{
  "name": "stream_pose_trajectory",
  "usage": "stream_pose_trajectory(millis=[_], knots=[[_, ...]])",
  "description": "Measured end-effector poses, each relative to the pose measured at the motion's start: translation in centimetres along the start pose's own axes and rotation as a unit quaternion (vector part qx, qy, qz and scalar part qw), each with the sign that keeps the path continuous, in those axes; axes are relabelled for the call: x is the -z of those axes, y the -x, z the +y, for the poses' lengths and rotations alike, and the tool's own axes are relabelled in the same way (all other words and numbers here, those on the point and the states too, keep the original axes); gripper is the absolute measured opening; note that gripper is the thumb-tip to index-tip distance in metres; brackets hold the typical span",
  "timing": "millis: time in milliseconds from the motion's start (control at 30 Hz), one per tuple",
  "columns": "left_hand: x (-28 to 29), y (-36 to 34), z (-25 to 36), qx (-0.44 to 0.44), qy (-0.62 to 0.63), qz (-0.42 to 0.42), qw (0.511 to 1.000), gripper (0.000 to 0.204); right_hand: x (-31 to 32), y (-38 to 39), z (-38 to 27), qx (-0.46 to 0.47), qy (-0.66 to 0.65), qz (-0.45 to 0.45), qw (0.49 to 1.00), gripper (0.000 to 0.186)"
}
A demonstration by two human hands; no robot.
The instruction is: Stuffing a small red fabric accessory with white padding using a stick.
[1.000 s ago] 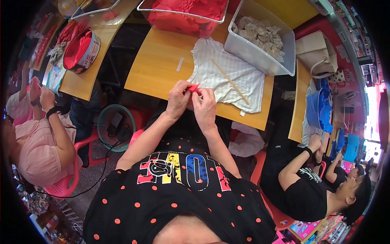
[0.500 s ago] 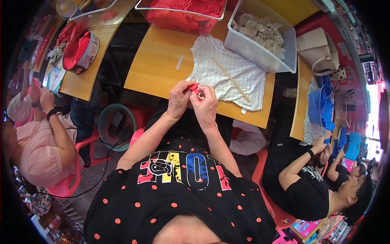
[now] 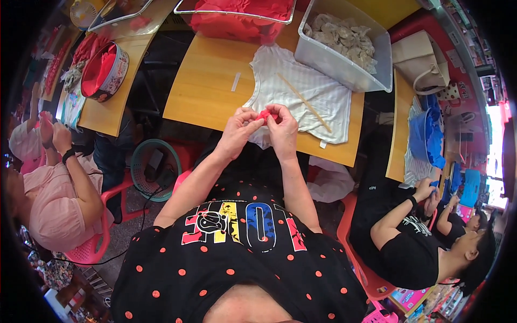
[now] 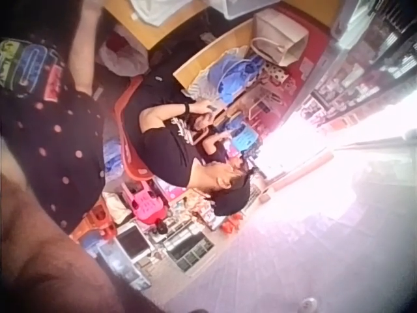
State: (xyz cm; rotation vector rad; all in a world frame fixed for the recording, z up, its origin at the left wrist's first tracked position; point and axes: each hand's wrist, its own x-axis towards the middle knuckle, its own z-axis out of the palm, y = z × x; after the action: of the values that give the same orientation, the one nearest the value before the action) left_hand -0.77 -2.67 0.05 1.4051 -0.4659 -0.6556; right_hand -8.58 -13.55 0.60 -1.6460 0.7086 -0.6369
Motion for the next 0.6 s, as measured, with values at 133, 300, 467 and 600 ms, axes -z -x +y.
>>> stream_pose_trajectory(millis=[133, 300, 467, 600], knots=[[1.3, -0.3, 1.1, 0.173, 0.187, -0.168, 0.953, 0.016, 1.0, -0.9, 0.8, -0.048, -0.107, -0.083, 0.990, 0.015], [0.6, -0.3, 2.0, 0.251, 0.342, -0.134, 0.896, 0.019, 1.4, -0.9, 0.7, -0.079, -0.193, -0.094, 0.974, 0.015], [1.2, -0.8, 0.7, 0.202, 0.282, -0.097, 0.933, 0.021, 1.7, 0.5, -2.5, 0.071, -0.043, -0.029, 0.996, 0.015], [0.6, -0.8, 1.2, 0.076, 0.098, -0.058, 0.991, 0.019, 1.6, 0.9, -3.1, 0.139, 0.143, -0.006, 0.980, 0.014]])
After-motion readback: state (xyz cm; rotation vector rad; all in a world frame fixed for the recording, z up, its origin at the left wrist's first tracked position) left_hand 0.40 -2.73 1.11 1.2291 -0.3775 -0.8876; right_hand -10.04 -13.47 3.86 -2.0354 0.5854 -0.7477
